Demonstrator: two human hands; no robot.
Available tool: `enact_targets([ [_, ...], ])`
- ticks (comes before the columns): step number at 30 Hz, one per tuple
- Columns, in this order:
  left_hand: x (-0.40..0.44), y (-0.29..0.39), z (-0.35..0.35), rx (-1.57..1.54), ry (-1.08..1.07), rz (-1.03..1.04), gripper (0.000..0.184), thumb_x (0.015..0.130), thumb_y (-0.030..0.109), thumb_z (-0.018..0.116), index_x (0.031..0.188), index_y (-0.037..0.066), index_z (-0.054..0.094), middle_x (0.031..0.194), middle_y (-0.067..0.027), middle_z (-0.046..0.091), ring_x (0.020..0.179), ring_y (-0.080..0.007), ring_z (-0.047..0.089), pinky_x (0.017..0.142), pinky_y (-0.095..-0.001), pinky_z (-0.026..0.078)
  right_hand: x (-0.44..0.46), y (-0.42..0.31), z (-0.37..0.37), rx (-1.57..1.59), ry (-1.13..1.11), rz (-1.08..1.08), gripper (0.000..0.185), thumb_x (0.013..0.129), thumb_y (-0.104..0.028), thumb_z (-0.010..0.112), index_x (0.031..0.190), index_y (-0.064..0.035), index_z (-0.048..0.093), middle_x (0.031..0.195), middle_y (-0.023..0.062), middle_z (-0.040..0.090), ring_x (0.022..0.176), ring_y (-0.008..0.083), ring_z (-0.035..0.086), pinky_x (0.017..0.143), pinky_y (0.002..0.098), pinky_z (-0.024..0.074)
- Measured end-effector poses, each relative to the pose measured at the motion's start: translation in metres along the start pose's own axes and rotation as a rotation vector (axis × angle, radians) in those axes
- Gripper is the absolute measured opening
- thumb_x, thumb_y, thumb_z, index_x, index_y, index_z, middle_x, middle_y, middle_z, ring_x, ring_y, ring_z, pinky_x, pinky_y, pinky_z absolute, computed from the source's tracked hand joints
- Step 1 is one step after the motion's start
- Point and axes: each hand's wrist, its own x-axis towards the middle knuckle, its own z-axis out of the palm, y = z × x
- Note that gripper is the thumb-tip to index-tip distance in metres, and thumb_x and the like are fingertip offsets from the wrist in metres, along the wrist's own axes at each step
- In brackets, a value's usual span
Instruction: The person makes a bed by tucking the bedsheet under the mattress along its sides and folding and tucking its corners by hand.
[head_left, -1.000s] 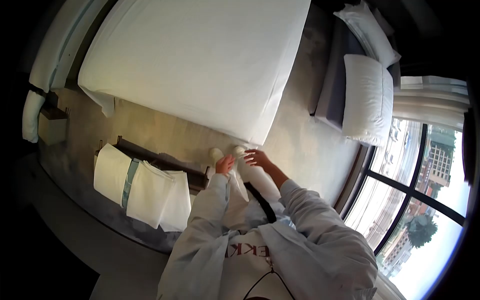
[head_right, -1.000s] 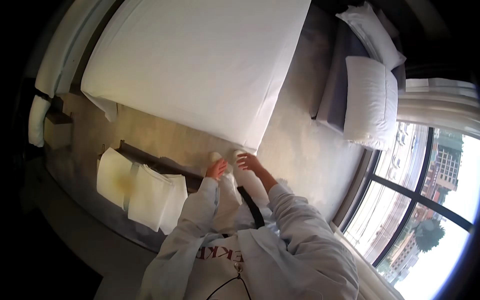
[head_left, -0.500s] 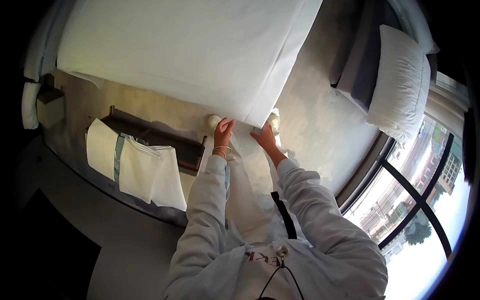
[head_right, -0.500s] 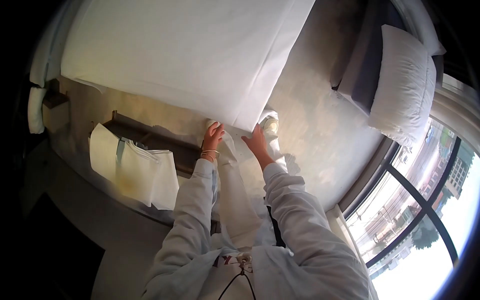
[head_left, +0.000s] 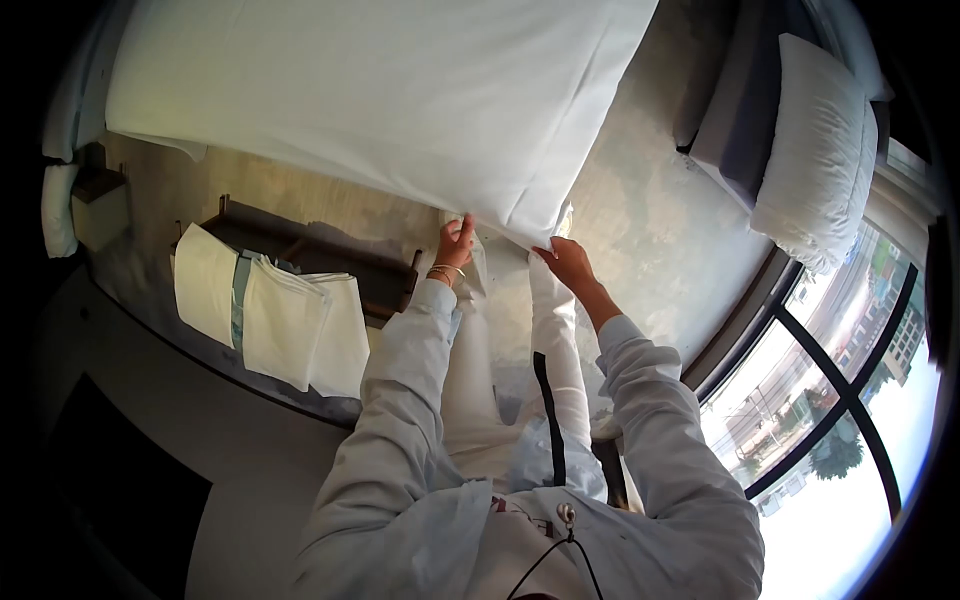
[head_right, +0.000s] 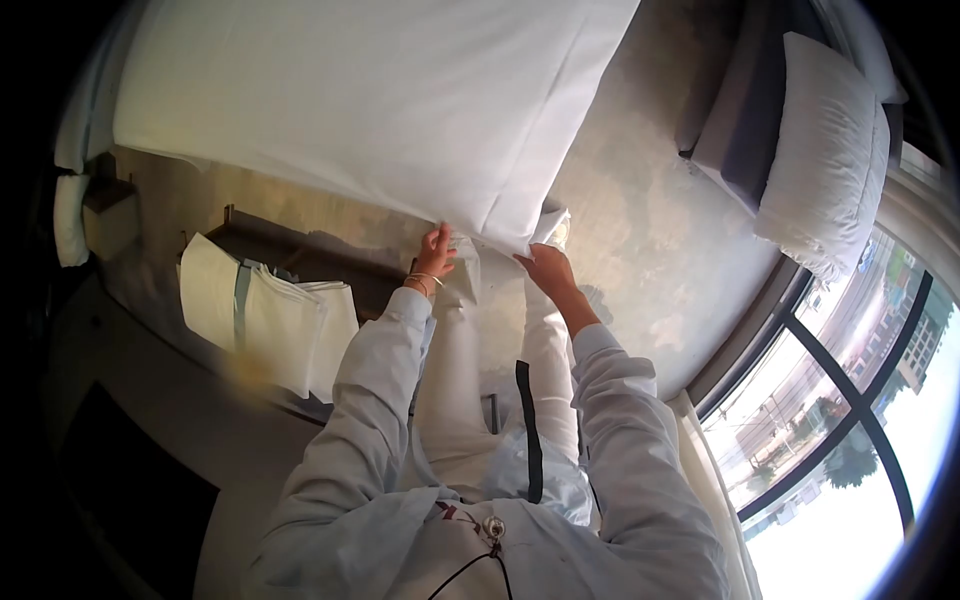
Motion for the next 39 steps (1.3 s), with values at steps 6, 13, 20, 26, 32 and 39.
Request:
enact_targets([
  [6,0.009,0.047,-0.027,-0.29,-0.04,0.463,0.033,0.092,0.033,0.056,0.097,0.001,0.053,0.084,-0.006,0.061,0.074,-0.0146,0.063,0.066,-0.0273,0.051,-0.003,0.001,0.022,-0.024,-0.011,0.144,0.042,0.083,-0.041,0.061,0.074,-0.0001,0.063,0.07,0.0157,0.064,0.068,0.0311,0.062,0.062,0.0387,0.0468],
  [13,0.009,0.058,-0.038,-0.343,-0.104,0.427,0.022,0.087,0.019,0.065,0.082,-0.002,0.059,0.072,-0.0047,0.063,0.069,-0.012,0.061,0.062,-0.0254,0.048,0.003,-0.008,0.026,0.1,-0.018,0.265,0.039,0.085,-0.039,0.059,0.078,-0.0019,0.067,0.066,0.0102,0.066,0.063,0.0227,0.065,0.062,0.034,0.0486],
  [20,-0.024,0.032,-0.032,-0.362,0.012,0.416,0.039,0.085,0.028,0.066,0.058,0.006,0.05,0.055,-0.0033,0.056,0.052,-0.0106,0.053,0.052,-0.0273,0.043,-0.001,0.029,0.036,-0.23,-0.231,0.19,0.043,0.092,-0.043,0.043,0.091,-0.0062,0.065,0.086,0.0172,0.065,0.088,0.0337,0.061,0.079,0.0451,0.0464],
  [26,-0.039,0.076,-0.053,-0.26,-0.104,0.357,0.042,0.087,0.027,0.063,0.056,0.007,0.043,0.051,-0.0039,0.05,0.044,-0.0133,0.049,0.044,-0.0266,0.04,-0.024,-0.055,0.062,0.114,0.086,0.584,0.065,0.078,-0.055,0.063,0.109,0.0007,0.052,0.116,0.0175,0.051,0.107,0.0365,0.05,0.088,0.0431,0.0446],
  [32,-0.046,0.082,-0.054,-0.348,-0.112,0.337,0.043,0.087,0.027,0.062,0.054,0.008,0.044,0.048,0.0,0.047,0.041,-0.0096,0.044,0.042,-0.0254,0.035,0.003,-0.159,0.054,1.909,-0.08,0.46,0.051,0.088,-0.054,0.051,0.09,-0.0026,0.053,0.088,0.0106,0.057,0.081,0.0192,0.059,0.074,0.0318,0.0498],
  [39,-0.069,0.051,-0.05,-0.251,-0.022,0.4,0.041,0.087,0.03,0.062,0.057,0.005,0.048,0.05,0.0032,0.044,0.045,-0.0066,0.038,0.044,-0.0257,0.029,-0.002,-0.155,0.078,1.602,0.317,0.364,0.039,0.091,-0.038,0.055,0.065,-0.0089,0.05,0.056,-0.0017,0.043,0.053,0.009,0.042,0.056,0.0269,0.0422],
])
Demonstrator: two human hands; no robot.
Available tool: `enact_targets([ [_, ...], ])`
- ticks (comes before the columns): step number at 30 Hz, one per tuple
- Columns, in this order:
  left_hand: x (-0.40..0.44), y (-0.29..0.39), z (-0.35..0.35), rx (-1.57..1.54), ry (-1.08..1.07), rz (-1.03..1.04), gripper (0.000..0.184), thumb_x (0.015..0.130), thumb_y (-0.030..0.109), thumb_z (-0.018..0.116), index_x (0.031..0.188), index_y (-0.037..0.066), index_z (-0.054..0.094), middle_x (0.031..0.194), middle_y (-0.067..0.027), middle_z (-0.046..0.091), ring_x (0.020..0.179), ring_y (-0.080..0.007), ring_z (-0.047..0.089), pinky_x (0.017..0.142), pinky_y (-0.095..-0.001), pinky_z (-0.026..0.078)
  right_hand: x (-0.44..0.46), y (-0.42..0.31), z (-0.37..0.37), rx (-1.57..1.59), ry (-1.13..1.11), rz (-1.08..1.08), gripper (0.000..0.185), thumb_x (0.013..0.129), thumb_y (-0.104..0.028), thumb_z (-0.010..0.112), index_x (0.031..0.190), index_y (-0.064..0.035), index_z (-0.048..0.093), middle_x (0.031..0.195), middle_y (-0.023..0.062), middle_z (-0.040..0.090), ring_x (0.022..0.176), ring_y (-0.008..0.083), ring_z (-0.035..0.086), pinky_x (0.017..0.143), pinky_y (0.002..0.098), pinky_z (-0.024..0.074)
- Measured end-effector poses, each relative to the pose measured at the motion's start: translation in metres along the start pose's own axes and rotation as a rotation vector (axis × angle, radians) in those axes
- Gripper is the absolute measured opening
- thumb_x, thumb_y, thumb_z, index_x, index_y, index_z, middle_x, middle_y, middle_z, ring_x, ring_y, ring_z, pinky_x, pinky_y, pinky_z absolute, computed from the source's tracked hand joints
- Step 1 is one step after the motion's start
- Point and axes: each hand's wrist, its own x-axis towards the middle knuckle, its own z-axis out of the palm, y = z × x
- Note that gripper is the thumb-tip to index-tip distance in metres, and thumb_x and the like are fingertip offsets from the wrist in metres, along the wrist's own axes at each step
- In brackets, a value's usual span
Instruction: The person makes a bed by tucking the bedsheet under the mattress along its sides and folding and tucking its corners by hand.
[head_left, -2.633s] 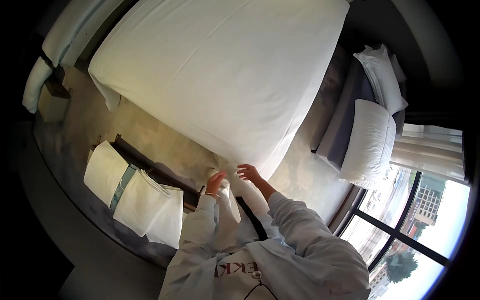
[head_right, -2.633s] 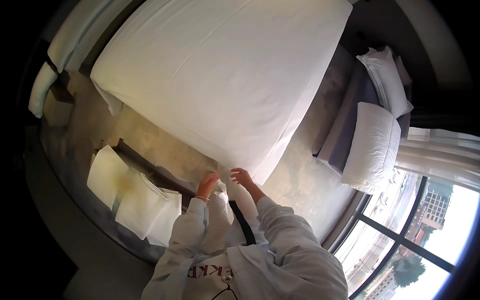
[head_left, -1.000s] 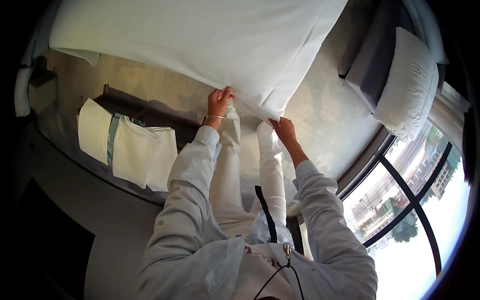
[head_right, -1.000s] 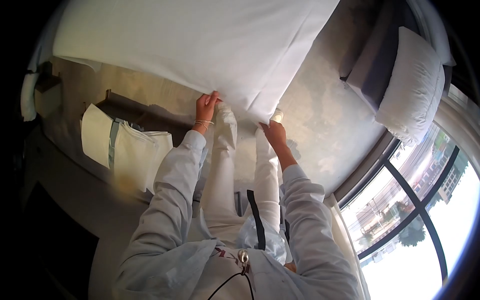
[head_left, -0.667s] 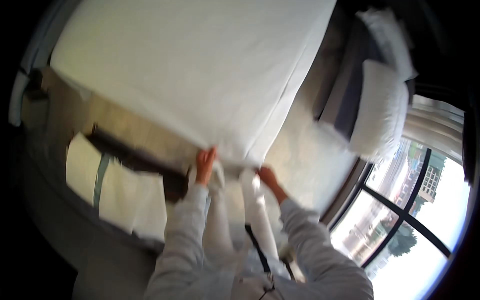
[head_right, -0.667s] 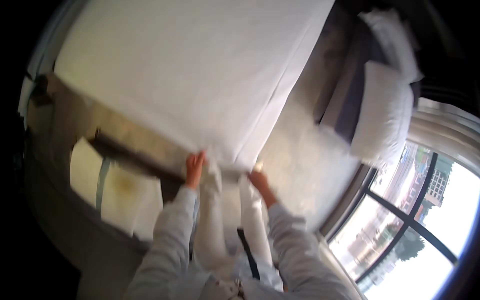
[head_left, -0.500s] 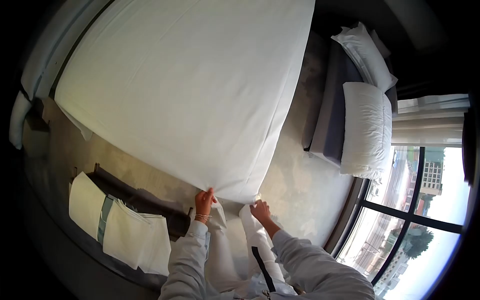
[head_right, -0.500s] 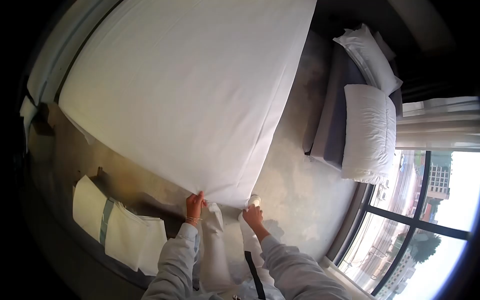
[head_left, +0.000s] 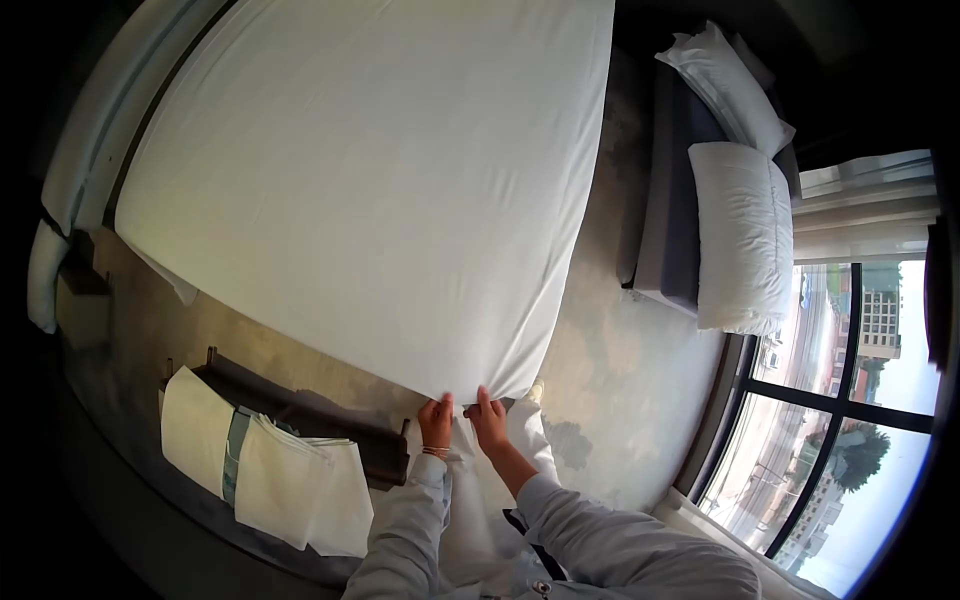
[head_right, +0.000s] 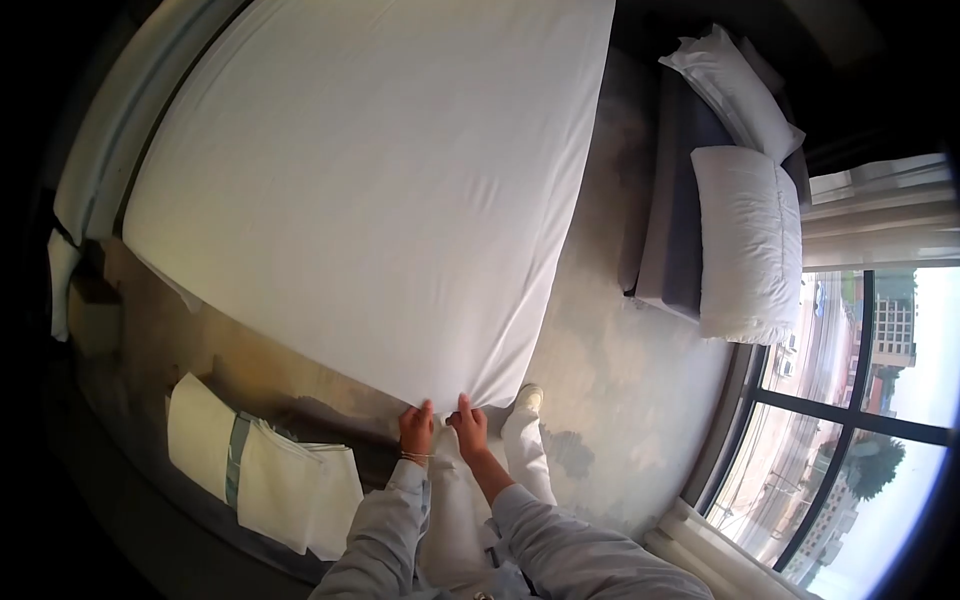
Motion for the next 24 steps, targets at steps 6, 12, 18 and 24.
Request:
enact_targets([
  [6,-0.006,0.003,-0.005,0.1,-0.012,0.053,0.036,0.088,0.026,0.061,0.063,0.001,0.054,0.055,0.0062,0.041,0.054,-0.0041,0.033,0.047,-0.0255,0.027,-0.009,0.0,-0.011,-0.045,-0.03,-0.012,0.039,0.091,-0.038,0.057,0.065,-0.0084,0.05,0.054,-0.0012,0.043,0.05,0.0093,0.042,0.054,0.0283,0.0426],
  [12,0.012,-0.023,-0.009,0.071,-0.018,-0.023,0.042,0.084,0.031,0.065,0.059,0.002,0.05,0.054,0.0044,0.043,0.054,-0.0049,0.036,0.049,-0.0251,0.03,-0.006,-0.014,-0.012,-0.432,0.025,-0.02,0.049,0.089,-0.042,0.057,0.055,-0.0088,0.049,0.049,-0.001,0.042,0.045,0.0098,0.043,0.049,0.0273,0.0425],
  [18,0.058,-0.023,-0.046,0.777,0.118,0.522,0.047,0.087,0.035,0.058,0.057,0.001,0.046,0.05,-0.0101,0.04,0.049,-0.0151,0.047,0.046,-0.0356,0.033,0.029,-0.058,-0.019,-0.655,-0.41,0.546,0.044,0.091,-0.047,0.049,0.08,-0.0073,0.062,0.058,0.0023,0.057,0.053,0.0123,0.058,0.051,0.0266,0.0501],
  [24,0.078,0.13,0.01,0.565,0.27,0.651,0.018,0.088,0.021,0.055,0.093,0.004,0.06,0.087,-0.0097,0.061,0.079,-0.0219,0.057,0.072,-0.0326,0.045,0.052,-0.204,0.065,-1.012,-0.35,-0.703,0.016,0.087,-0.014,0.053,0.1,-0.0084,0.059,0.093,0.0128,0.063,0.082,0.0305,0.061,0.075,0.0403,0.0492],
])
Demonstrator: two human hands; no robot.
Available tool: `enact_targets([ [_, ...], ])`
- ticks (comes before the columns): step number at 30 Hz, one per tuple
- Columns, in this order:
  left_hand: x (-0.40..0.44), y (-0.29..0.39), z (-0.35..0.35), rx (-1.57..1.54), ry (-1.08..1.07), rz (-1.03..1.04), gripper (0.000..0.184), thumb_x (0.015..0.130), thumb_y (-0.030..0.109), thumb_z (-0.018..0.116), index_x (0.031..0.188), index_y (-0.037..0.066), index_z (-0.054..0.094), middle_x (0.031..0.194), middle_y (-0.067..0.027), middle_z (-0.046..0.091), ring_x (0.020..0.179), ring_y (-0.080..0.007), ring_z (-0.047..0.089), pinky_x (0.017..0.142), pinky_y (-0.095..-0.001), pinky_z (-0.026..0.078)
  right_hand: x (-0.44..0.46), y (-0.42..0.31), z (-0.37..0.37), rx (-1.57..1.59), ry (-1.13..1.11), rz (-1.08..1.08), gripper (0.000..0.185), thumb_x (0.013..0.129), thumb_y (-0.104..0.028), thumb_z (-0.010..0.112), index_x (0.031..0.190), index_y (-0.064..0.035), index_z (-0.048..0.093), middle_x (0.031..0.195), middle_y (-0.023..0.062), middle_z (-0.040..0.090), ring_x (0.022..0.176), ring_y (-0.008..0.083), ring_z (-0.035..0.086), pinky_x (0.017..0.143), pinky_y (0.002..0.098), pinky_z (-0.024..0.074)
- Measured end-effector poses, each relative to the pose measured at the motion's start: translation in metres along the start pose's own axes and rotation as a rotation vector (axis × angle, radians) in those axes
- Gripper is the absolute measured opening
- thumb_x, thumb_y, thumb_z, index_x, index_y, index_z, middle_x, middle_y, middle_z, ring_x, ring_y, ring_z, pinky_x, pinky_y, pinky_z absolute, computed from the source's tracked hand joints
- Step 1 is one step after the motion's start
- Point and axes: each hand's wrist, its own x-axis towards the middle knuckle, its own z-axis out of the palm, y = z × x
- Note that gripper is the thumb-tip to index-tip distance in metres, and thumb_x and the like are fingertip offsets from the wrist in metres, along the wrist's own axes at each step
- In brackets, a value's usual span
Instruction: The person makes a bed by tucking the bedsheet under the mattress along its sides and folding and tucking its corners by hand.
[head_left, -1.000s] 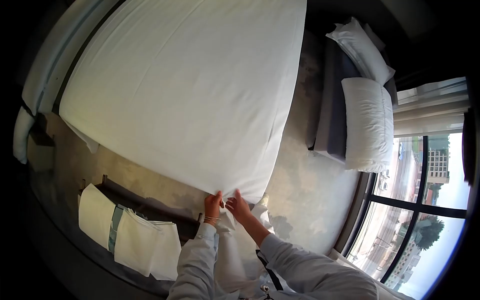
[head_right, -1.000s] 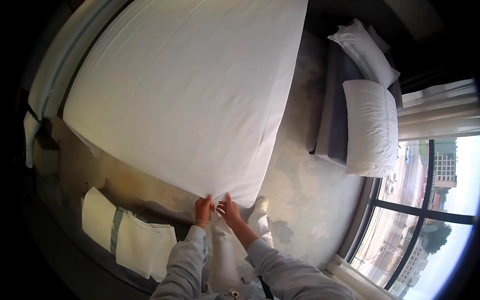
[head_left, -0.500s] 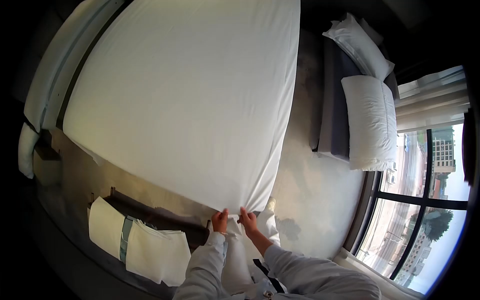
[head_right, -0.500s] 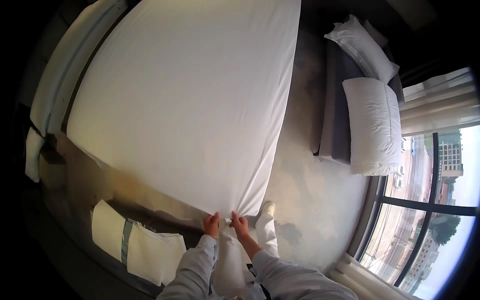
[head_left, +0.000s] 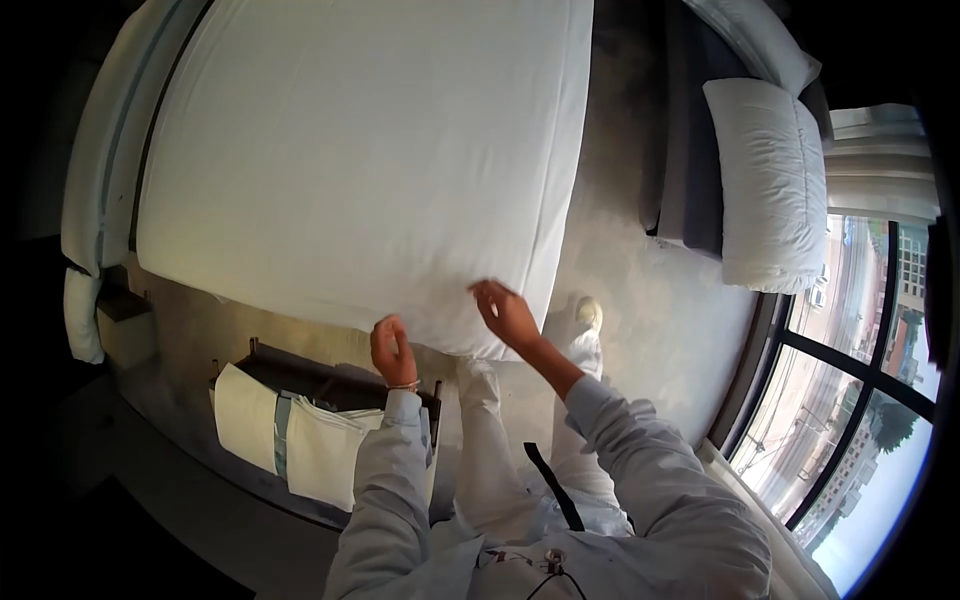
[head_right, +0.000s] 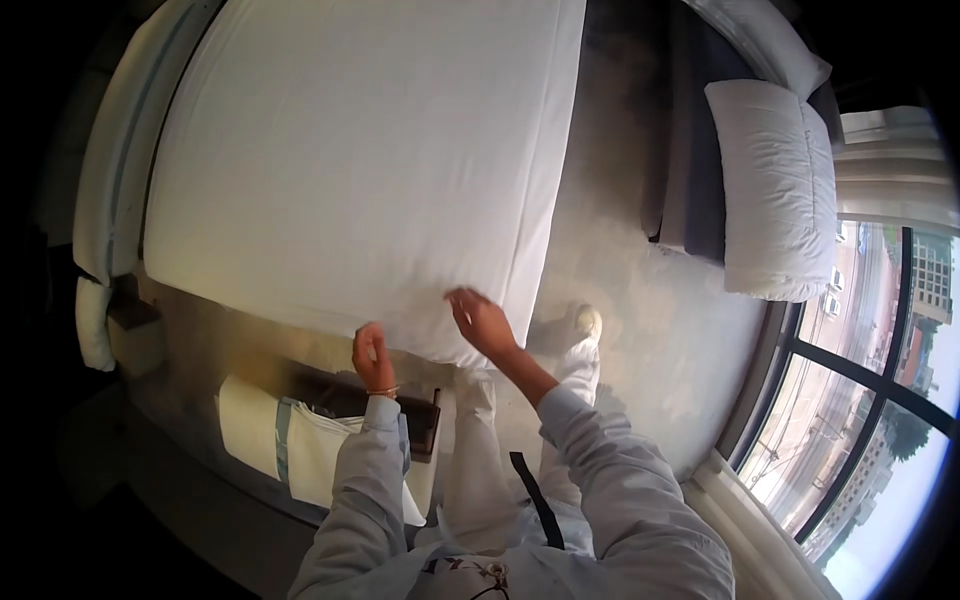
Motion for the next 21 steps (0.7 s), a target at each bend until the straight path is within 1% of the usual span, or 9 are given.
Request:
enact_targets([
  [2,0.03,0.035,0.035,0.111,0.003,0.15,0.028,0.087,0.018,0.054,0.11,0.003,0.055,0.11,-0.0132,0.058,0.104,-0.0298,0.053,0.091,-0.0395,0.04,0.06,0.005,-0.022,-0.193,0.16,-0.338,0.031,0.085,-0.011,0.054,0.117,-0.0093,0.053,0.123,0.0149,0.051,0.109,0.0327,0.051,0.093,0.0414,0.0422],
  [4,0.04,0.064,0.072,0.348,-0.132,0.271,0.05,0.087,0.019,0.05,0.133,0.003,0.038,0.139,-0.0163,0.039,0.131,-0.0372,0.031,0.107,-0.0498,0.022,0.107,0.012,-0.045,-0.459,0.242,-0.361,0.045,0.085,-0.014,0.054,0.129,-0.0118,0.044,0.138,0.014,0.037,0.128,0.0348,0.032,0.105,0.0471,0.0288],
  [6,0.005,0.061,0.113,0.595,-0.417,0.211,0.061,0.09,0.029,0.047,0.141,0.003,0.026,0.147,-0.0201,0.022,0.136,-0.0392,0.019,0.109,-0.0509,0.015,0.113,0.044,-0.05,-0.507,0.223,-0.291,0.057,0.085,-0.024,0.057,0.137,-0.0164,0.035,0.145,0.011,0.028,0.135,0.0312,0.024,0.11,0.0499,0.0197],
  [8,-0.071,0.049,0.14,0.826,-0.368,-0.017,0.073,0.088,0.038,0.048,0.144,0.003,0.017,0.149,-0.0234,0.012,0.137,-0.0416,0.012,0.11,-0.051,0.012,0.087,0.073,-0.056,-0.68,-0.23,-0.536,0.067,0.083,-0.035,0.06,0.141,-0.0184,0.032,0.148,0.0081,0.024,0.137,0.0274,0.021,0.111,0.0473,0.0173],
  [12,-0.138,0.101,0.156,0.798,-0.424,-0.449,0.083,0.084,0.042,0.053,0.144,0.0,0.013,0.15,-0.0225,0.005,0.138,-0.039,0.012,0.111,-0.0467,0.016,0.013,0.126,-0.115,-0.734,-0.689,-0.858,0.071,0.081,-0.047,0.057,0.142,-0.0228,0.03,0.152,0.0036,0.015,0.139,0.0231,0.016,0.113,0.0444,0.01],
  [13,-0.154,0.1,0.167,0.83,-0.438,-0.6,0.079,0.084,0.041,0.054,0.142,0.001,0.02,0.148,-0.022,0.015,0.136,-0.0364,0.018,0.11,-0.0431,0.02,-0.003,0.14,-0.143,-0.736,-0.856,-0.769,0.067,0.083,-0.045,0.056,0.141,-0.0229,0.031,0.151,0.0055,0.018,0.138,0.0245,0.019,0.112,0.0446,0.0135],
  [16,-0.108,0.104,0.208,0.37,-0.55,-0.946,0.054,0.082,0.034,0.055,0.127,0.005,0.05,0.129,-0.0169,0.051,0.125,-0.0279,0.043,0.103,-0.0366,0.034,-0.008,0.157,-0.254,-0.294,-0.369,-0.18,0.049,0.086,-0.027,0.058,0.132,-0.017,0.043,0.141,0.016,0.035,0.127,0.0329,0.037,0.103,0.0424,0.0347],
  [19,-0.032,0.098,0.277,0.136,-0.543,-0.635,0.037,0.082,0.033,0.055,0.107,0.008,0.064,0.108,-0.0113,0.064,0.11,-0.0251,0.056,0.097,-0.0354,0.04,0.04,0.16,-0.397,-0.241,-0.15,0.229,0.036,0.084,-0.024,0.057,0.118,-0.0144,0.056,0.116,0.0165,0.058,0.107,0.0319,0.055,0.092,0.0407,0.0439],
  [21,0.05,0.176,0.317,0.018,-0.381,-0.299,0.029,0.082,0.027,0.056,0.103,0.009,0.065,0.102,-0.0102,0.066,0.098,-0.0244,0.061,0.087,-0.0337,0.047,0.085,0.154,-0.468,-0.275,0.054,0.43,0.028,0.083,-0.024,0.055,0.11,-0.0154,0.061,0.098,0.0162,0.065,0.094,0.0337,0.062,0.083,0.0426,0.0486],
])
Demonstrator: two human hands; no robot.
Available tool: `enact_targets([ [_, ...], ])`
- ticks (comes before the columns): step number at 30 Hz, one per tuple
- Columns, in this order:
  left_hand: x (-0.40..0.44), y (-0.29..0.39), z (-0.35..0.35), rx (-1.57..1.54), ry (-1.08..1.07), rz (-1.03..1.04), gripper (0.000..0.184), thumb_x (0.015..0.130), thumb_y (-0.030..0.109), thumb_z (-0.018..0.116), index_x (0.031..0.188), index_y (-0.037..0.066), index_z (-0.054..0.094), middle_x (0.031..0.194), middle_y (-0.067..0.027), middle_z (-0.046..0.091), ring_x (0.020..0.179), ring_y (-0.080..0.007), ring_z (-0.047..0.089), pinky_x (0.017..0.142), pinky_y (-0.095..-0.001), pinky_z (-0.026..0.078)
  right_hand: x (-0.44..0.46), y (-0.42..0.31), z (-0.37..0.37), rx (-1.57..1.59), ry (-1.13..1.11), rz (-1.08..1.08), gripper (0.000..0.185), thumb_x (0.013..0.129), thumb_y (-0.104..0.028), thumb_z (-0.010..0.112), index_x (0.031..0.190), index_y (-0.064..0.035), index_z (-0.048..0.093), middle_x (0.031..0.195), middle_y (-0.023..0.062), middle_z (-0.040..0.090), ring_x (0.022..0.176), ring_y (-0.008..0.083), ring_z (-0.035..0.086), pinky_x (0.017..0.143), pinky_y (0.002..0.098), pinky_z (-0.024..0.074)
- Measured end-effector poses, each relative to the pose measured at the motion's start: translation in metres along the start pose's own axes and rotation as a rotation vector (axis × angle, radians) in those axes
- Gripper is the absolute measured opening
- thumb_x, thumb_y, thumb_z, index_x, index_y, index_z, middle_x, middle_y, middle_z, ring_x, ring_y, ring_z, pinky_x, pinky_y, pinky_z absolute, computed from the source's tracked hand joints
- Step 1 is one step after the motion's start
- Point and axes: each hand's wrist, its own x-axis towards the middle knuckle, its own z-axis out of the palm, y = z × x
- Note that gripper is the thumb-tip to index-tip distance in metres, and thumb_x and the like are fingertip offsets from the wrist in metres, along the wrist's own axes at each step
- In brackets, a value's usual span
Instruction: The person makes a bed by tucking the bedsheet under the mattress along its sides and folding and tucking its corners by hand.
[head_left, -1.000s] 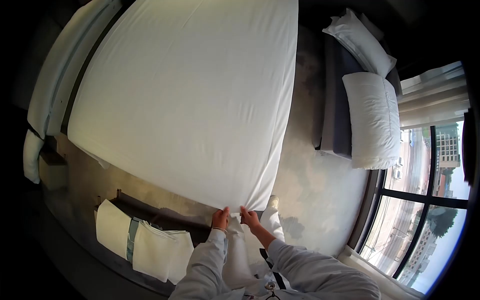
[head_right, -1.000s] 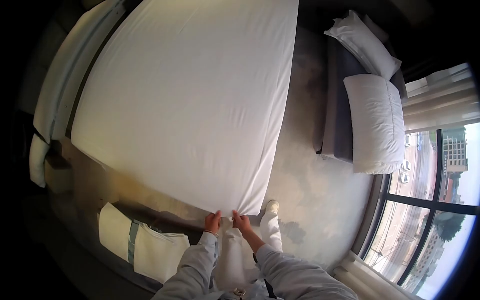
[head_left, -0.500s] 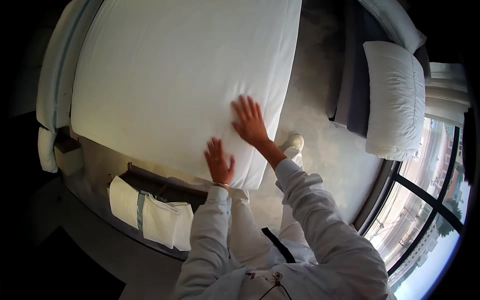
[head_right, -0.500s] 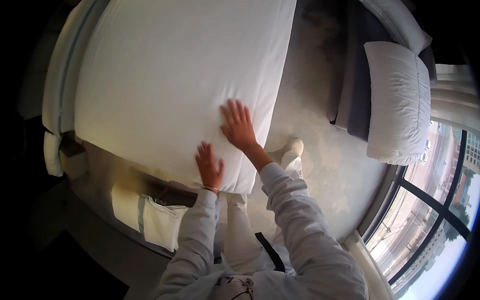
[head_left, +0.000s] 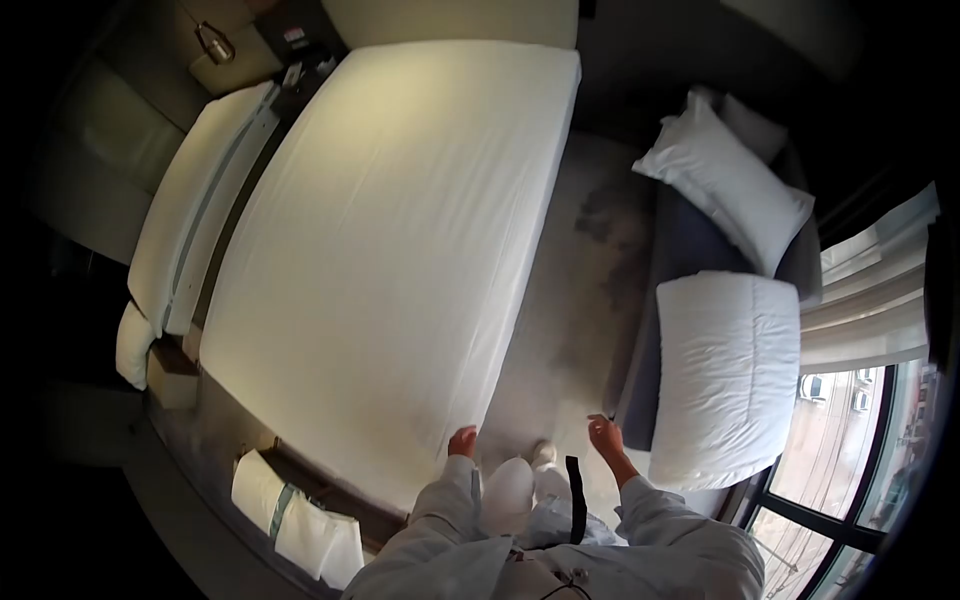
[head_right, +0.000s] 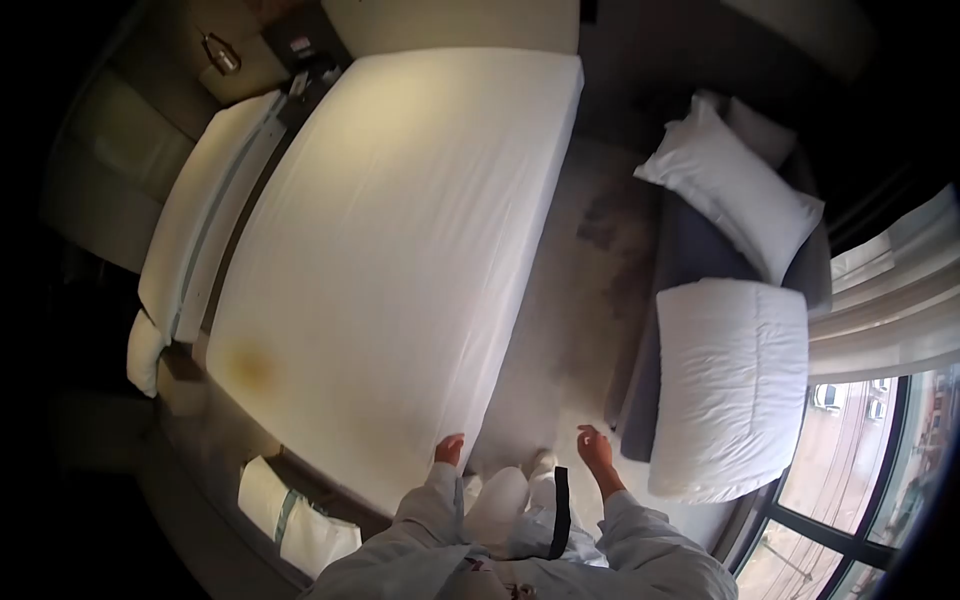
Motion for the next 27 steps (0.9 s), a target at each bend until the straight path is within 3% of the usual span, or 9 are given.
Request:
enact_targets([
  [4,0.124,0.179,0.008,-0.167,0.001,0.273,0.027,0.088,0.025,0.055,0.105,0.006,0.064,0.103,-0.0094,0.066,0.097,-0.0225,0.062,0.086,-0.0322,0.046,0.081,-0.071,-0.062,0.148,0.4,-0.051,0.024,0.083,-0.023,0.052,0.099,-0.0125,0.066,0.082,0.0176,0.066,0.075,0.0367,0.063,0.066,0.0438,0.0499],
  [5,0.15,0.212,0.009,-0.253,-0.071,0.352,0.025,0.089,0.021,0.055,0.104,0.003,0.062,0.103,-0.0104,0.066,0.098,-0.021,0.062,0.086,-0.0311,0.047,0.086,-0.12,-0.093,0.084,0.134,0.075,0.025,0.087,-0.02,0.048,0.101,-0.0087,0.066,0.092,0.0172,0.066,0.083,0.0325,0.064,0.071,0.0396,0.0497],
  [7,0.204,0.249,0.022,-0.424,-0.194,0.343,0.022,0.088,0.016,0.057,0.104,0.001,0.061,0.102,-0.0108,0.066,0.097,-0.0193,0.063,0.086,-0.0297,0.048,0.156,-0.099,-0.084,0.305,-0.154,-0.576,0.022,0.088,-0.01,0.052,0.106,-0.005,0.064,0.102,0.0115,0.066,0.088,0.0212,0.064,0.073,0.0317,0.0495],
  [8,0.235,0.261,0.027,-0.42,-0.147,0.344,0.021,0.087,0.013,0.058,0.105,0.001,0.06,0.101,-0.0107,0.066,0.097,-0.0191,0.063,0.086,-0.0297,0.048,0.167,-0.139,-0.099,0.434,-0.248,-0.552,0.022,0.089,-0.009,0.054,0.11,-0.0047,0.062,0.104,0.0086,0.065,0.091,0.0178,0.062,0.077,0.0311,0.0494],
  [11,0.324,0.29,0.057,-0.349,0.064,0.324,0.021,0.085,0.009,0.057,0.104,0.002,0.06,0.1,-0.0103,0.066,0.094,-0.0188,0.064,0.083,-0.0294,0.05,0.234,-0.178,-0.149,0.347,-0.218,-0.615,0.024,0.091,-0.014,0.054,0.112,-0.0051,0.06,0.103,0.0083,0.065,0.094,0.0165,0.061,0.081,0.0303,0.0487],
  [15,0.46,0.359,0.089,-0.281,0.028,0.42,0.031,0.079,0.001,0.06,0.11,0.0,0.06,0.106,-0.0097,0.065,0.099,-0.0178,0.061,0.089,-0.0306,0.048,0.372,-0.14,-0.166,0.196,0.124,-0.378,0.023,0.092,-0.016,0.051,0.106,-0.0032,0.063,0.087,0.0056,0.065,0.076,0.0138,0.06,0.07,0.0291,0.0485],
  [18,0.535,0.492,0.089,-0.48,-0.042,0.37,0.028,0.082,-0.004,0.052,0.109,-0.002,0.058,0.107,-0.0116,0.063,0.104,-0.0188,0.06,0.093,-0.0306,0.044,0.412,-0.189,-0.253,0.463,0.032,0.005,0.024,0.091,-0.02,0.054,0.105,-0.0019,0.063,0.086,0.0058,0.065,0.076,0.0137,0.06,0.068,0.0282,0.0487],
  [21,0.62,0.539,0.116,-0.498,-0.11,0.355,0.032,0.083,-0.003,0.053,0.115,-0.001,0.054,0.11,-0.011,0.062,0.105,-0.0199,0.06,0.094,-0.0306,0.044,0.504,-0.182,-0.292,0.76,0.16,-0.176,0.028,0.09,-0.025,0.057,0.105,-0.0016,0.063,0.087,0.0063,0.066,0.077,0.0138,0.061,0.067,0.0264,0.0485],
  [27,0.732,0.624,0.145,-0.186,0.06,0.551,0.036,0.083,0.002,0.059,0.119,0.003,0.054,0.118,-0.0107,0.059,0.114,-0.0241,0.054,0.095,-0.0337,0.043,0.7,-0.178,-0.353,0.748,-0.229,-0.169,0.029,0.093,-0.026,0.052,0.11,-0.003,0.06,0.092,0.0063,0.066,0.078,0.0126,0.061,0.068,0.0262,0.0486],
])
